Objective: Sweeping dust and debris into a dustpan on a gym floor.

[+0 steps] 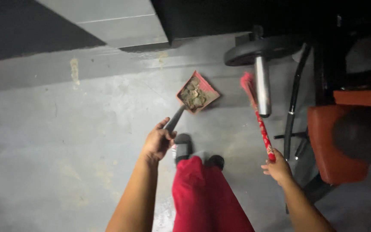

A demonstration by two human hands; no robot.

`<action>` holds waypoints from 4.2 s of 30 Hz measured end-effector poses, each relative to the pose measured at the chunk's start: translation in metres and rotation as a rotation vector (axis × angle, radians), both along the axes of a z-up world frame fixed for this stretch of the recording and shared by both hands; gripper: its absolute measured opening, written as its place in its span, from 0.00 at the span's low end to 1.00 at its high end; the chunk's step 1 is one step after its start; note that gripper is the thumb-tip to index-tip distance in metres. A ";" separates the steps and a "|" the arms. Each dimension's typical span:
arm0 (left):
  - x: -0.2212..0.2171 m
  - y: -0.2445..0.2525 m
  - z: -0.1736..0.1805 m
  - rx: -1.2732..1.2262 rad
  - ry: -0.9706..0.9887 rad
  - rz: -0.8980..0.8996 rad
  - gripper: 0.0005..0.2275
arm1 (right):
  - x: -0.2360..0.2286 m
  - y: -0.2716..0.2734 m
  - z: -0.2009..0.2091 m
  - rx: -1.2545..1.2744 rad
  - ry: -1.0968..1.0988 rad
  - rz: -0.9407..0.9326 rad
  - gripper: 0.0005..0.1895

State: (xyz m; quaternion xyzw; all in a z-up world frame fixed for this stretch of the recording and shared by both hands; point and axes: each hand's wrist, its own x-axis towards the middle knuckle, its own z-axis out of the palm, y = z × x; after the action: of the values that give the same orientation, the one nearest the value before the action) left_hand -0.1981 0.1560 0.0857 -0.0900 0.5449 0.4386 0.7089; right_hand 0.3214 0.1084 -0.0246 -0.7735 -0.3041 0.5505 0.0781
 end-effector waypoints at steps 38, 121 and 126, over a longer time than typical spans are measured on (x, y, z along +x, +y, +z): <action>-0.120 0.169 -0.037 -0.097 0.105 0.097 0.33 | -0.323 0.326 -0.050 -0.146 -0.807 0.842 0.40; -0.146 0.058 -0.051 -0.067 0.166 -0.087 0.24 | -0.312 0.085 0.011 0.182 -0.324 0.923 0.29; -0.143 0.058 -0.042 -0.093 0.139 -0.036 0.20 | -0.229 0.099 0.010 0.207 -0.475 0.821 0.26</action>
State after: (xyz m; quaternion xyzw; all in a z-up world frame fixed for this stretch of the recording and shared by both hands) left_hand -0.3412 0.2135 0.0436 -0.0822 0.6142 0.4052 0.6722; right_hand 0.0926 0.2070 -0.0142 -0.6822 -0.6468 0.3107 -0.1405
